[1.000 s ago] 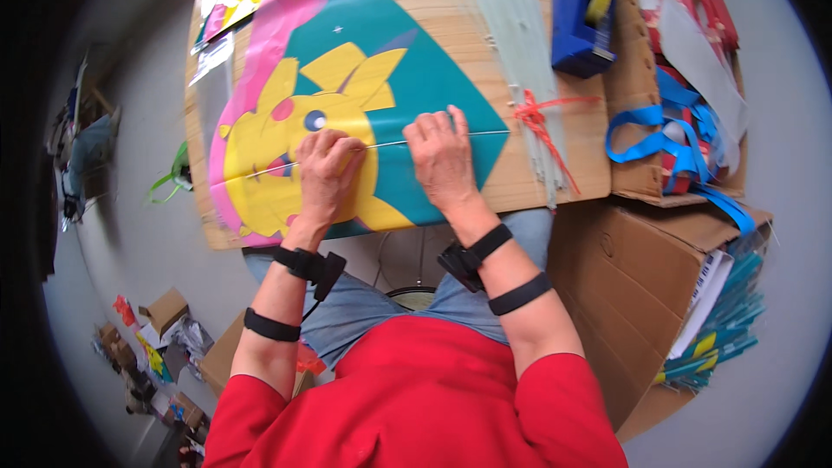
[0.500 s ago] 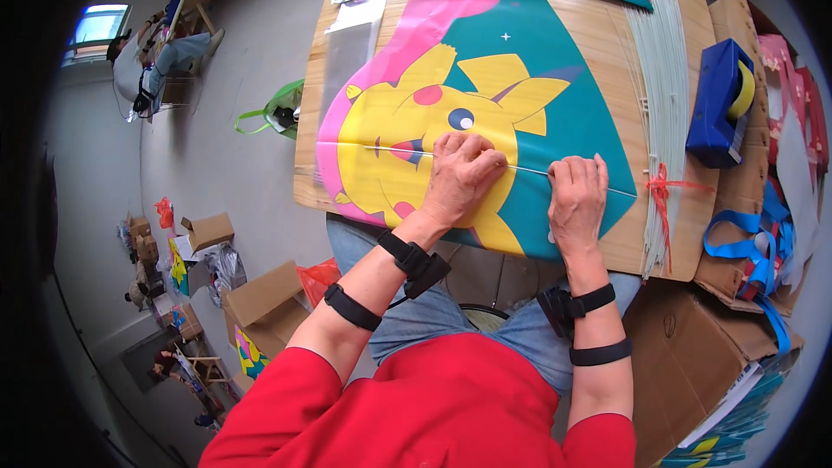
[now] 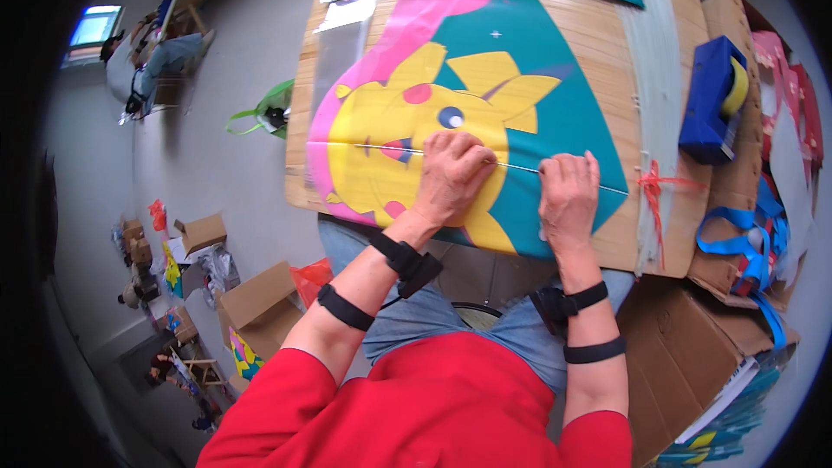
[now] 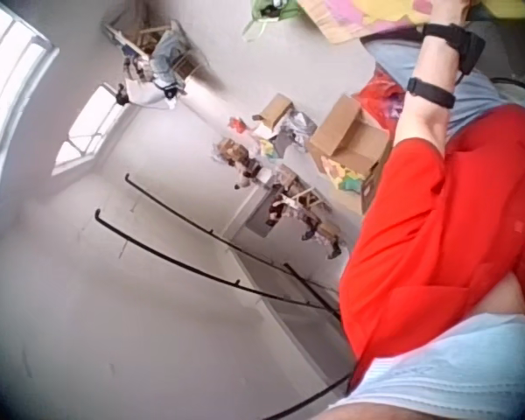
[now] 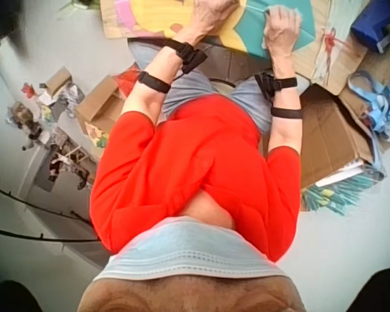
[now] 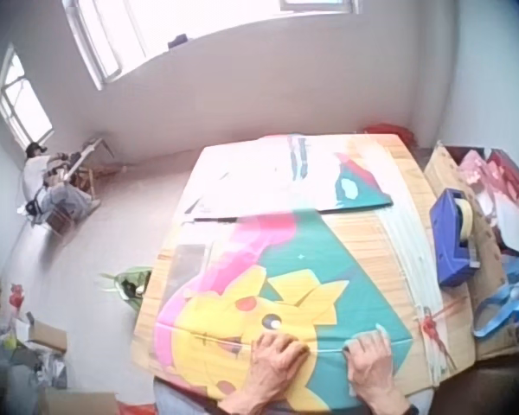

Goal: The person assembles a Pikachu-themed kite by inserting a white rod into a sleeve on the kite's surface and securing it with red string. They then use a tape dispenser to apply tape to the kite.

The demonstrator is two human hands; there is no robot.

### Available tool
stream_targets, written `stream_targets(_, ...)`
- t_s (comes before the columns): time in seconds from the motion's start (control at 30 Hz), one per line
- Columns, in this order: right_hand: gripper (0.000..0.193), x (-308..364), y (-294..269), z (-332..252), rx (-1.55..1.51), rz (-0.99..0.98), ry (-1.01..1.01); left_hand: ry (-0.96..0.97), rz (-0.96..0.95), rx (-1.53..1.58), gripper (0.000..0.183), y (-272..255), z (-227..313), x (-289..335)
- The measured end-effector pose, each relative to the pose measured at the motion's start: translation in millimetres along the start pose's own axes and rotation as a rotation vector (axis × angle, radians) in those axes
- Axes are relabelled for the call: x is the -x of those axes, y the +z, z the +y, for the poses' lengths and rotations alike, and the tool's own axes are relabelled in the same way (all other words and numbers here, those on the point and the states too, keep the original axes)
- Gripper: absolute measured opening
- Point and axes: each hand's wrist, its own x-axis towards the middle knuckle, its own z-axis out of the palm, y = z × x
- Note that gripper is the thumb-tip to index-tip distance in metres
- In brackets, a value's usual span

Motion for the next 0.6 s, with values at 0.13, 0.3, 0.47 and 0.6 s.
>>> stream_targets(0.13,0.004,0,6,1,0.013,-0.021,-0.011,-0.013,-0.017,-0.005,0.011,-5,-2,1)
stream_targets(0.3,0.005,3,4,4,0.005,-0.011,0.011,-0.012,-0.065,-0.01,0.011,-8,5,-5)
stream_targets(0.47,0.008,2,4,3,-0.014,-0.022,0.008,-0.012,-0.082,-0.029,0.01,-10,6,-5)
stream_targets(0.6,0.007,5,4,6,-0.016,-0.018,0.017,-0.001,-0.09,-0.035,0.01,-8,9,-6)
